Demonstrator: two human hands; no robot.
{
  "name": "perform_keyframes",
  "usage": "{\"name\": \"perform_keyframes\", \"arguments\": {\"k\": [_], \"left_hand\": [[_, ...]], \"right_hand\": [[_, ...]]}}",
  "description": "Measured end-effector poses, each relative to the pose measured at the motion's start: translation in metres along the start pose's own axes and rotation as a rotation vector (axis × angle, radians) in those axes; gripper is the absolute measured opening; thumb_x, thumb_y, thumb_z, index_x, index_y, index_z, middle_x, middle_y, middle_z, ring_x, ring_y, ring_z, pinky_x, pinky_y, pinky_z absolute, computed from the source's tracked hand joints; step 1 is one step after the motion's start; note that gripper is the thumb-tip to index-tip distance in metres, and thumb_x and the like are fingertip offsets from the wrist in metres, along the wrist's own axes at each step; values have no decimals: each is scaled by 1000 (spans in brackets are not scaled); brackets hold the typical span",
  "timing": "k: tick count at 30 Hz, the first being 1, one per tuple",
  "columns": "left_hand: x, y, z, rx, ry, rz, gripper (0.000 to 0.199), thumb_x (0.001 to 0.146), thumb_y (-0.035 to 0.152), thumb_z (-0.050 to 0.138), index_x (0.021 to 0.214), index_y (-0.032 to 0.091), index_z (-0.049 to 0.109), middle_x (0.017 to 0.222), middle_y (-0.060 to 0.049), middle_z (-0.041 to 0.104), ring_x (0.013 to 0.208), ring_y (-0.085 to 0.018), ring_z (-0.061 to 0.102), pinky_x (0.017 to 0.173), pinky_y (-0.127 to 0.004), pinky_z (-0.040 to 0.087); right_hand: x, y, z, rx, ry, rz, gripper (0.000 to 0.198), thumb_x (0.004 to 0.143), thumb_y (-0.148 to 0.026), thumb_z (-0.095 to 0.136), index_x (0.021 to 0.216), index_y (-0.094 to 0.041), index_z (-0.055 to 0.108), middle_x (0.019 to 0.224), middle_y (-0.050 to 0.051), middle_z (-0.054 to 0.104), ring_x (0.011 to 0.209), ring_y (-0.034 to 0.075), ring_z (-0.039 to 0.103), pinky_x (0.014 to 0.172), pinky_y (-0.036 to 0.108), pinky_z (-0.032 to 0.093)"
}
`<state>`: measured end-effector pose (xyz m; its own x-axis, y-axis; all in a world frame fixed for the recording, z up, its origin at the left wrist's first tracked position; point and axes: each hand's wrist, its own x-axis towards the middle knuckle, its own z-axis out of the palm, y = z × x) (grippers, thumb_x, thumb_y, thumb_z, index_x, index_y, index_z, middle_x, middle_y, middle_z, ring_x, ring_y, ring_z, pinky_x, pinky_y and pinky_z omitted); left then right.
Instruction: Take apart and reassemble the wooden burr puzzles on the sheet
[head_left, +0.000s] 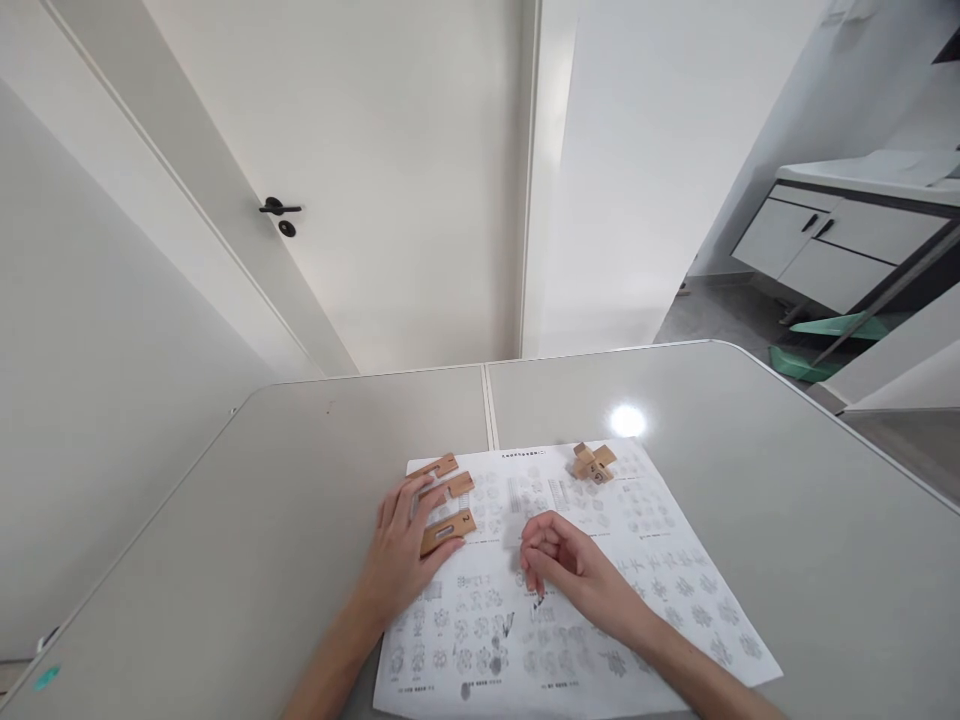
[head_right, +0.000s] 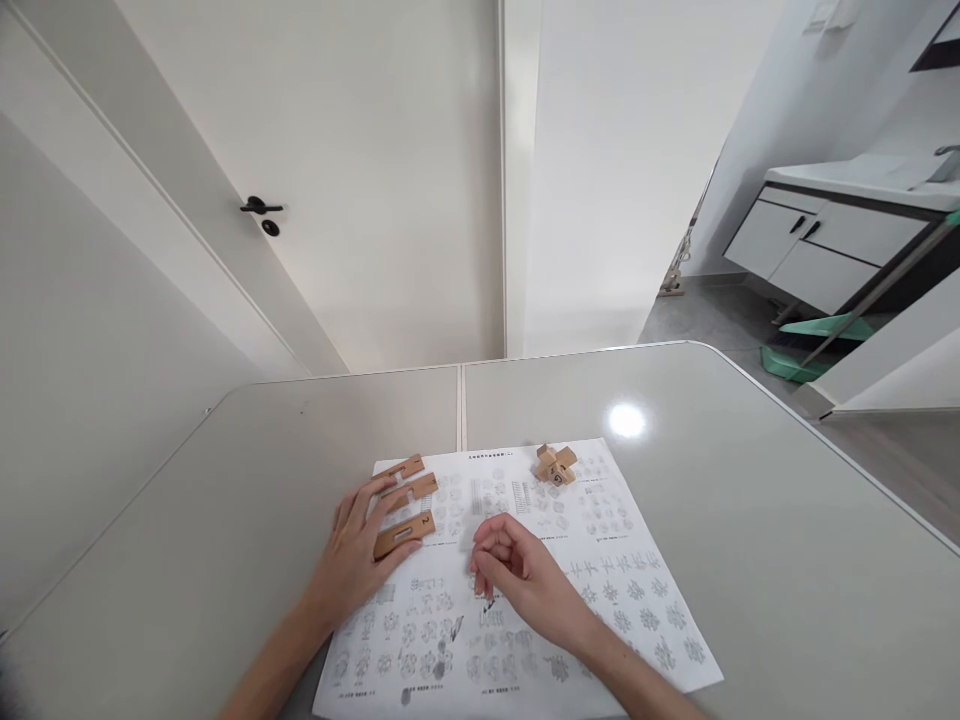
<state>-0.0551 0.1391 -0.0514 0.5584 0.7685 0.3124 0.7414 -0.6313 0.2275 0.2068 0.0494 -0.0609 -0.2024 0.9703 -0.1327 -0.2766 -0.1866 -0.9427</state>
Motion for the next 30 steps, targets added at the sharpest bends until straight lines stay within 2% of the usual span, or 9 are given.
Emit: {"name": "perform_keyframes", "arguments": {"k": [4, 8, 12, 15, 19, 21, 25, 27, 30], "left_hand": [[7, -15, 3, -25, -7, -36, 55, 91, 38, 69, 141, 29, 46, 143, -10, 52, 134, -32, 47, 111, -51, 41], [15, -29, 0, -35, -12, -9, 50, 92, 37, 68, 137, 28, 48, 141, -10, 54, 131, -31, 50, 111, -51, 42], [15, -30, -2, -25, -25, -9, 47, 94, 35, 65, 138, 28, 48, 146, -9, 53, 135, -29, 48, 113, -50, 40], [14, -19, -2, -27, -23, -2, 46, 95, 33, 63, 139, 29, 49, 149, -8, 52, 140, -29, 44, 116, -51, 38], [19, 8, 1, -101, -19, 41, 43, 96, 33, 63, 137, 30, 52, 147, -7, 53, 141, -29, 44, 115, -49, 41], [24, 21, 4, -155, -17, 59, 38, 96, 34, 62, 134, 30, 55, 142, -8, 57, 137, -29, 49, 110, -47, 47], [33, 39, 14, -244, -32, 63, 29, 100, 31, 56, 128, 30, 59, 137, -8, 59, 131, -28, 54, 107, -46, 49], [34, 42, 18, -276, -36, 45, 25, 101, 30, 54, 124, 29, 61, 132, -7, 61, 124, -26, 58, 101, -41, 53], [33, 42, 21, -294, -63, 20, 21, 103, 28, 48, 118, 27, 62, 119, -7, 64, 96, -20, 68, 81, -33, 58]], "right_hand": [[0, -4, 1, 3, -4, 1, 33, 93, -54, 66, 97, -23, 56, 83, 1, 65, 70, 16, 60, 68, 33, 49], [-1, -7, 3, 2, 6, 10, 34, 92, -54, 67, 96, -22, 56, 81, 0, 64, 69, 16, 59, 67, 33, 49], [-1, -5, 1, -7, 1, 8, 32, 93, -53, 66, 97, -22, 57, 82, 1, 65, 70, 16, 59, 67, 32, 49], [-1, -2, 1, -3, -6, 1, 32, 94, -53, 65, 98, -23, 57, 83, 1, 65, 70, 16, 59, 67, 32, 49], [0, -2, 1, -7, -8, 6, 33, 93, -55, 65, 98, -23, 57, 84, 2, 66, 71, 17, 60, 67, 33, 50], [-1, -4, 1, -10, -4, 2, 34, 93, -56, 64, 97, -23, 57, 84, 2, 66, 70, 17, 60, 67, 34, 50], [-1, -7, -1, -31, 26, -18, 33, 94, -55, 64, 95, -22, 58, 82, 2, 65, 69, 17, 60, 66, 33, 50], [0, -9, -3, -41, 56, -32, 33, 95, -54, 63, 95, -22, 58, 81, 2, 65, 68, 16, 59, 64, 32, 48], [2, -11, -7, -46, 107, -45, 33, 97, -55, 59, 95, -22, 59, 78, 2, 64, 63, 15, 57, 57, 29, 45]]}}
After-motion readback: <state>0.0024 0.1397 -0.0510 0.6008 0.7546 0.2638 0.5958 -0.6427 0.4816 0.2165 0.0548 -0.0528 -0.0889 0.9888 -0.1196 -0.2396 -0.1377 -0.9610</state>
